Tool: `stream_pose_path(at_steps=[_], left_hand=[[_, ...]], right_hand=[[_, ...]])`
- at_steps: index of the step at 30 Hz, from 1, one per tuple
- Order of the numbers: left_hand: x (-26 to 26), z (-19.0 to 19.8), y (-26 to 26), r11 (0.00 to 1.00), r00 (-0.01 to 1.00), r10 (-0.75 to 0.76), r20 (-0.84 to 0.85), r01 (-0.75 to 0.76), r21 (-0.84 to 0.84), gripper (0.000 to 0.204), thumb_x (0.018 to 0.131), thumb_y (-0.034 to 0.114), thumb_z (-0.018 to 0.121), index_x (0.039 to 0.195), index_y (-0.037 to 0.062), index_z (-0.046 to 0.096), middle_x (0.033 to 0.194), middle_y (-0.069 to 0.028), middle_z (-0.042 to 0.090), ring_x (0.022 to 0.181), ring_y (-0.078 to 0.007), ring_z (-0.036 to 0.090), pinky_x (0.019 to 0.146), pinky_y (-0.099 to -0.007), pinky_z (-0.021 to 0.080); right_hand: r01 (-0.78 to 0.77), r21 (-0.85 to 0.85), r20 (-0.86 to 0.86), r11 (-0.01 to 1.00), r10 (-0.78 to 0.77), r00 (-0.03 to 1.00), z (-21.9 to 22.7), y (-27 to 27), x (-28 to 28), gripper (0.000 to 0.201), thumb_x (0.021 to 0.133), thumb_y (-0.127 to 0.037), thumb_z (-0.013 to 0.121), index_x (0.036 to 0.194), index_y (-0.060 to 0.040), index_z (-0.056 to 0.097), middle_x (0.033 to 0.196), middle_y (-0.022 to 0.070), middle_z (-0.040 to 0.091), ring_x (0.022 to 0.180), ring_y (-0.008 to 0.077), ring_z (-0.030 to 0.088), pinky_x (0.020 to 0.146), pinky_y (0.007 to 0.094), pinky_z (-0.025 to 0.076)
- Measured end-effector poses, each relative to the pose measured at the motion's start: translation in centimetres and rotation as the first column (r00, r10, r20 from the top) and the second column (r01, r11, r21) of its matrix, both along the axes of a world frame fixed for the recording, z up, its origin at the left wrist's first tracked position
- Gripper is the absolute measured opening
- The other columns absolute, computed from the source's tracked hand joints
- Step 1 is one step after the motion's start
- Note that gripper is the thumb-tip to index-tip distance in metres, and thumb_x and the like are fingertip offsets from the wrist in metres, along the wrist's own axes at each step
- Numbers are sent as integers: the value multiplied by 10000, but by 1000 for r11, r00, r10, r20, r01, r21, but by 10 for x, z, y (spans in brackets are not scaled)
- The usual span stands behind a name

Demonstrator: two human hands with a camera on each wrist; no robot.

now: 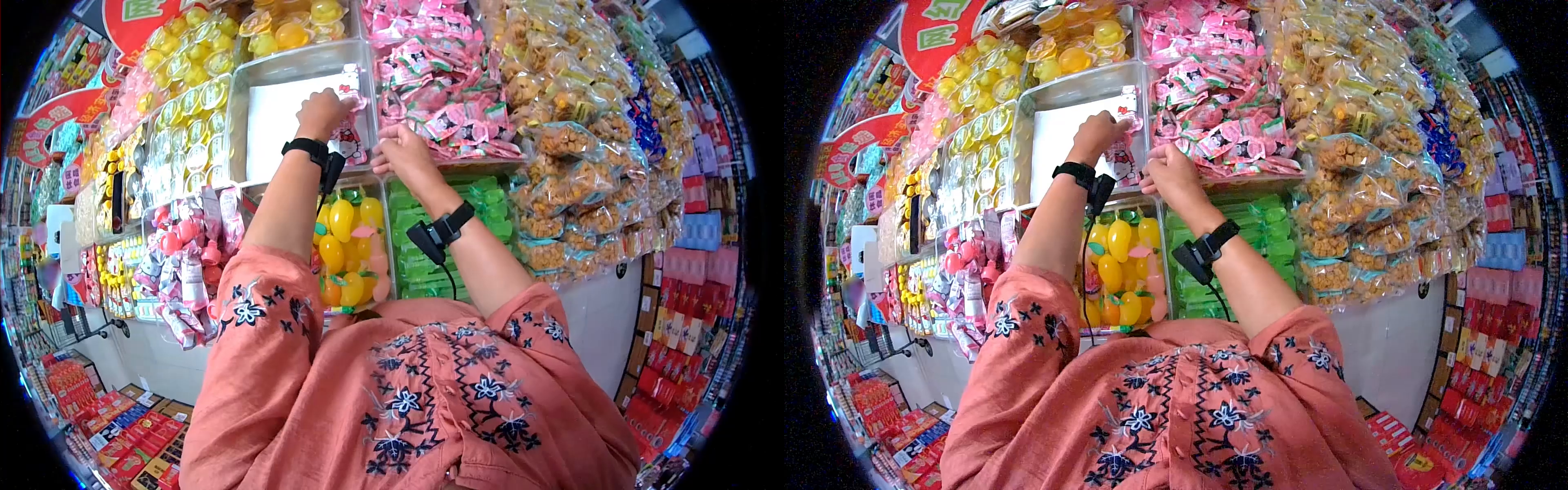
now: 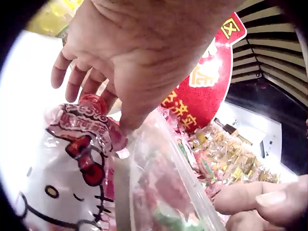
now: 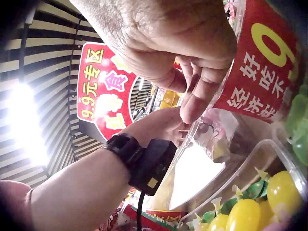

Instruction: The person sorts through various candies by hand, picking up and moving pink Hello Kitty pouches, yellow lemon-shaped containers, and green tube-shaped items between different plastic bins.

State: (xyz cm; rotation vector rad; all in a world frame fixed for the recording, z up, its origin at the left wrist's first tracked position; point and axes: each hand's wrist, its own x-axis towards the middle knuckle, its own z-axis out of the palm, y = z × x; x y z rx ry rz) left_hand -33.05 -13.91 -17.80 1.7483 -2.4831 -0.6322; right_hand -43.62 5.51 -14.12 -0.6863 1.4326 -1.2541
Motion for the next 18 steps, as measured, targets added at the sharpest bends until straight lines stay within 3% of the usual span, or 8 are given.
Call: stream_pose_path(at_steps=[2,3,6,9,12,18], left_hand=[[-5,8,17,992,1000,-11,6,12,-126,611,815,591,671,1196,114,660,1058,-206,686,1034,-386,661,875,-477,525],[-8,12,20,997,999,-18,48,22,-73,709,794,632,671,1293,133,592,1206,-201,629,1109,-410,620,901,-496,511],[-17,22,22,998,986,-27,162,36,-55,673,786,621,689,1245,131,636,1246,-194,603,1113,-402,618,914,-493,508],[-18,28,22,996,955,-81,287,88,-9,625,777,596,707,1200,137,675,1278,-191,584,1113,-383,623,929,-483,504],[-21,37,29,990,915,-143,376,127,66,532,835,454,674,1258,133,650,1357,-136,540,1244,-336,535,962,-469,456],[-28,19,14,991,967,-35,252,1,132,478,809,371,677,1209,109,679,1323,-148,578,1233,-347,548,969,-467,467]], right_hand=[[-2,-14,5,1000,2,1000,-2,1,-1,277,930,-93,497,1172,42,492,974,150,615,757,210,663,647,307,575],[0,-9,7,1000,0,1000,-1,1,-1,278,929,-94,498,1172,41,492,975,150,614,757,211,662,647,308,575],[3,4,6,1000,-3,1000,0,1,0,280,928,-99,500,1172,38,493,976,151,613,756,213,662,648,309,574],[3,2,-1,1000,-3,1000,0,0,0,282,928,-102,501,1174,36,493,975,152,613,754,217,661,645,311,573],[6,-1,3,1000,-6,1000,-3,0,-1,283,927,-102,501,1174,35,494,973,152,614,753,220,662,642,312,573],[12,-5,10,1000,-12,1000,-3,1,-1,286,924,-98,502,1175,38,493,968,156,617,755,224,664,643,314,574]])
